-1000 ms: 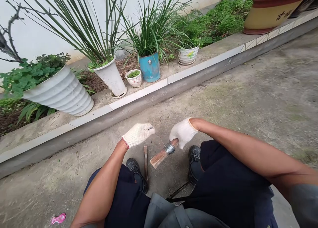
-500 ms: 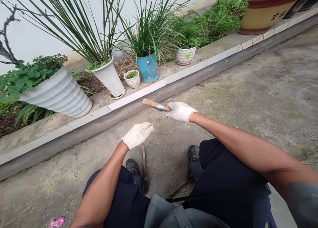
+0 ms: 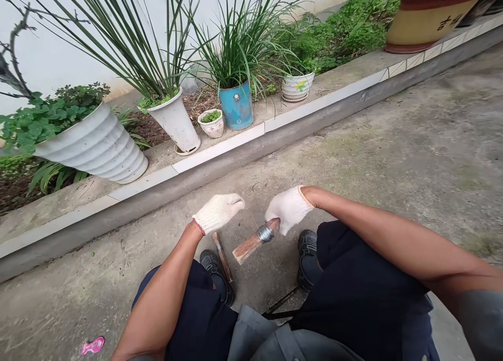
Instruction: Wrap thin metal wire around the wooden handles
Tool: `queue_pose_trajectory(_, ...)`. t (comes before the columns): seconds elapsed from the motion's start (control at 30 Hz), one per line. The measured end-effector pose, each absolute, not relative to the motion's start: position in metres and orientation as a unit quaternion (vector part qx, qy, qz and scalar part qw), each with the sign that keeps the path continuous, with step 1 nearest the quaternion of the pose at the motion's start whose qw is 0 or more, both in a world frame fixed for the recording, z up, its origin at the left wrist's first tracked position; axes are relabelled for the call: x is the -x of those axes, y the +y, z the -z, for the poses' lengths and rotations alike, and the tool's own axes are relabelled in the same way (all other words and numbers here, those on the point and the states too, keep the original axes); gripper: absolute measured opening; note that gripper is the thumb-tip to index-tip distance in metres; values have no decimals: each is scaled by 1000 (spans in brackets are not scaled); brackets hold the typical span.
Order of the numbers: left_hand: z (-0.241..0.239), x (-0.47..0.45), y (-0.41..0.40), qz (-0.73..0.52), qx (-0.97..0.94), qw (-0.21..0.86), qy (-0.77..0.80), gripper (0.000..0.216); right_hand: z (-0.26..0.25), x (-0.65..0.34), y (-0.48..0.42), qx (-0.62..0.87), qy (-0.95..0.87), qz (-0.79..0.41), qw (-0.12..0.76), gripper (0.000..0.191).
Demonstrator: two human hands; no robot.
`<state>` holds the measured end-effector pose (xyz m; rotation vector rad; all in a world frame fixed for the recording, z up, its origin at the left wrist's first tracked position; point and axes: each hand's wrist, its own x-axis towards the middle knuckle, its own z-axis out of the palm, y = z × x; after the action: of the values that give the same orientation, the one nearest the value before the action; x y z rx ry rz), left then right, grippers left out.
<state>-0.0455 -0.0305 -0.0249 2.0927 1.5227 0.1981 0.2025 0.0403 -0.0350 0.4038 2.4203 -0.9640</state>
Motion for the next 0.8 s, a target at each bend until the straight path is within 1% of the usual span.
queue_pose_trajectory(0.07, 26, 43, -30, -79, -769, 282, 568, 38, 21, -206, 41, -172, 879, 397, 199, 25)
queue_pose_trajectory(0.13, 26, 41, -30, -82, -763, 288, 574, 38, 10, -206, 46, -246, 870, 410, 119, 28)
queue_pose_trajectory(0.23, 24, 39, -30, -75, -760, 289, 578, 43, 5, -204, 58, -380, 846, 372, -14, 31)
queue_pose_trajectory(0.27, 23, 39, -30, -72, -762, 285, 577, 44, 7, -203, 63, -413, 840, 349, -44, 31)
queue_pose_trajectory(0.33, 22, 38, -31, -67, -771, 274, 572, 43, 14, -204, 73, -463, 834, 291, -73, 33)
queue_pose_trajectory(0.37, 22, 38, -31, -66, -775, 267, 568, 42, 17, -205, 78, -484, 832, 260, -73, 33)
queue_pose_trajectory(0.43, 20, 39, -32, -64, -782, 259, 563, 41, 23, -207, 86, -521, 828, 203, -43, 33)
queue_pose_trajectory(0.5, 18, 40, -32, -64, -785, 251, 563, 41, 28, -207, 89, -537, 828, 163, 12, 30)
queue_pose_trajectory(0.57, 16, 41, -32, -68, -784, 237, 569, 40, 31, -205, 86, -526, 834, 140, 86, 27)
queue_pose_trajectory(0.63, 15, 44, -31, -69, -787, 220, 573, 39, 36, -202, 78, -479, 851, 142, 159, 24)
queue_pose_trajectory(0.7, 15, 46, -31, -70, -789, 214, 572, 39, 40, -199, 67, -387, 878, 177, 221, 16)
queue_pose_trajectory(0.77, 18, 48, -30, -73, -786, 226, 570, 39, 41, -200, 56, -268, 902, 234, 244, 12)
queue_pose_trajectory(0.8, 21, 47, -30, -76, -783, 237, 570, 39, 40, -201, 52, -217, 907, 266, 244, 14)
